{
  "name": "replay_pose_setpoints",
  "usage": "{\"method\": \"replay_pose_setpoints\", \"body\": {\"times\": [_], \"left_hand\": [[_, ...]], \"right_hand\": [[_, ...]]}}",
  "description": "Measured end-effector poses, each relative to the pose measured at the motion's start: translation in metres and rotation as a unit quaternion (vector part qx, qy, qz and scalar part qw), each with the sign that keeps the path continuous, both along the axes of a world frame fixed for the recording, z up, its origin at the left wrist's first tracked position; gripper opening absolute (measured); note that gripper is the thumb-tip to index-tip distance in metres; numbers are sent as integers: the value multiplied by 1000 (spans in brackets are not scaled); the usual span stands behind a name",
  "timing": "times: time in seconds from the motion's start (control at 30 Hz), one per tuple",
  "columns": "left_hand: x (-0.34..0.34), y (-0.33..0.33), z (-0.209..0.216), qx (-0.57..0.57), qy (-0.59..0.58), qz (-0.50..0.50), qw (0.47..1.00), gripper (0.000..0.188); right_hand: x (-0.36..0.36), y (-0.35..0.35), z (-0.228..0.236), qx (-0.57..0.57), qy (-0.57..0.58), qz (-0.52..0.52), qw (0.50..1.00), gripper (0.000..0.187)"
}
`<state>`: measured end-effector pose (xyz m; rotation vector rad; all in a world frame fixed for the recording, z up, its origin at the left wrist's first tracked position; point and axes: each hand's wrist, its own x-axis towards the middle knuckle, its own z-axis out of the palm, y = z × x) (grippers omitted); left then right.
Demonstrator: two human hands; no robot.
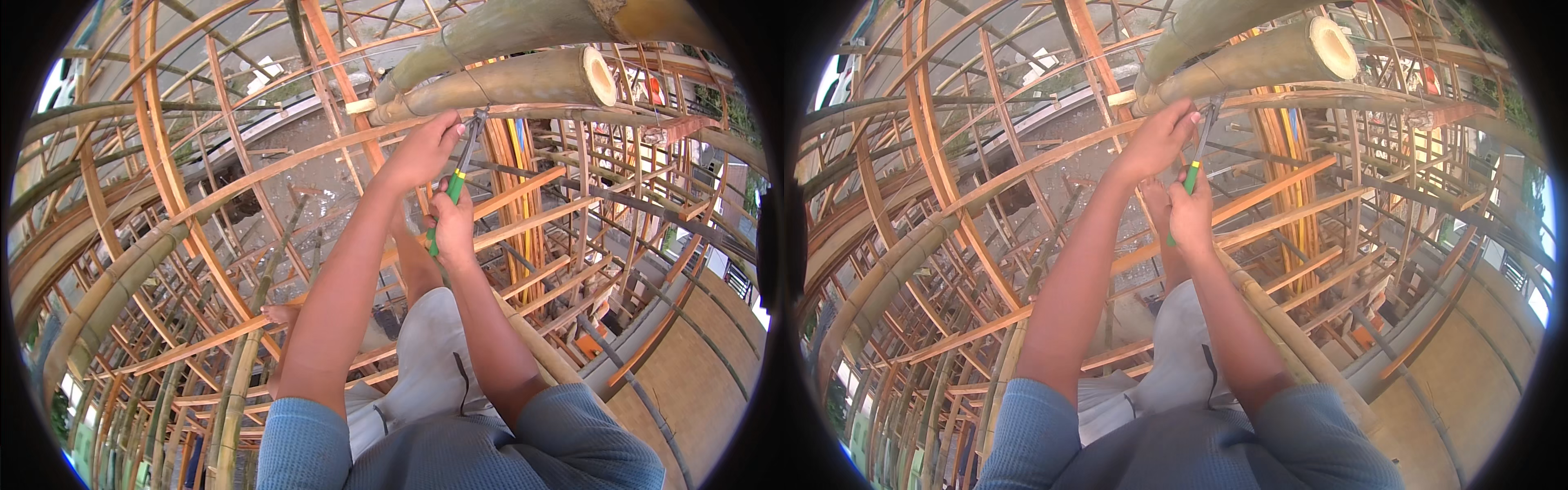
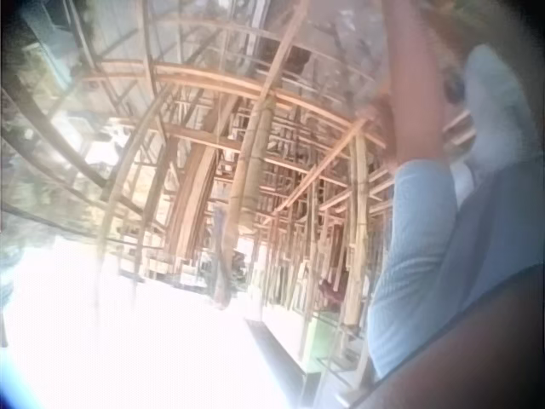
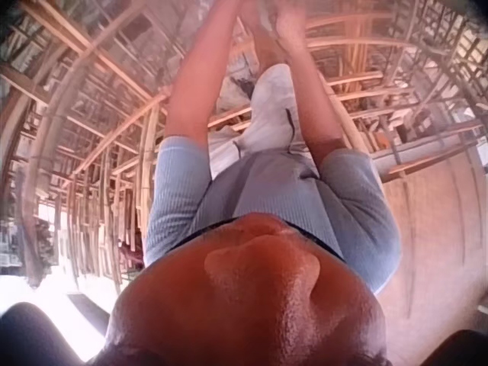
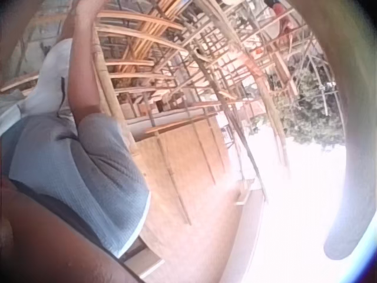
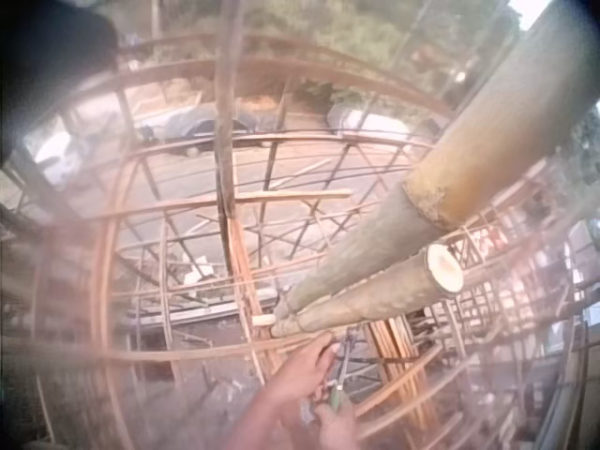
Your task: The person is assembling a bamboo scaffolding structure. They secure bamboo poles using wire and pliers, then climb the structure to position additional bamboo pieces and retrieve a bucket.
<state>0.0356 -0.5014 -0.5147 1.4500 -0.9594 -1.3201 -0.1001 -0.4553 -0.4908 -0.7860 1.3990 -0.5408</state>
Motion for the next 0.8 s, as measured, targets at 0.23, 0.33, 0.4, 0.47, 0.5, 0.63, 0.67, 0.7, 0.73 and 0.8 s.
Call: {"method": "replay_pose_setpoints", "body": {"times": [0.23,0.33,0.4,0.47,0.5,0.63,0.67,0.7,0.73,0.8], "left_hand": [[20,12,2,-39,-105,-56,992,28],[15,15,-4,-27,-76,-42,996,29],[18,11,2,13,-22,-70,997,35],[22,8,1,53,64,-91,992,42],[26,6,0,72,121,-102,985,46],[44,-25,13,116,268,-119,949,73],[48,-29,13,126,319,-99,934,75],[41,-41,-4,120,344,-104,926,70],[26,-45,-2,114,372,-129,912,66],[-2,-41,9,103,426,-176,882,56]], "right_hand": [[57,27,19,-24,-30,-109,993,16],[60,27,17,-26,-26,-110,993,18],[41,25,-1,-23,-49,-85,995,21],[32,23,-4,3,-165,-93,982,24],[27,22,-5,17,-222,-96,970,26],[4,15,-12,142,-427,-84,889,29],[3,15,-11,175,-491,-64,851,29],[3,14,-12,208,-551,-45,807,29],[0,12,-18,229,-605,-42,762,29],[-8,10,-32,267,-703,-35,658,28]]}}
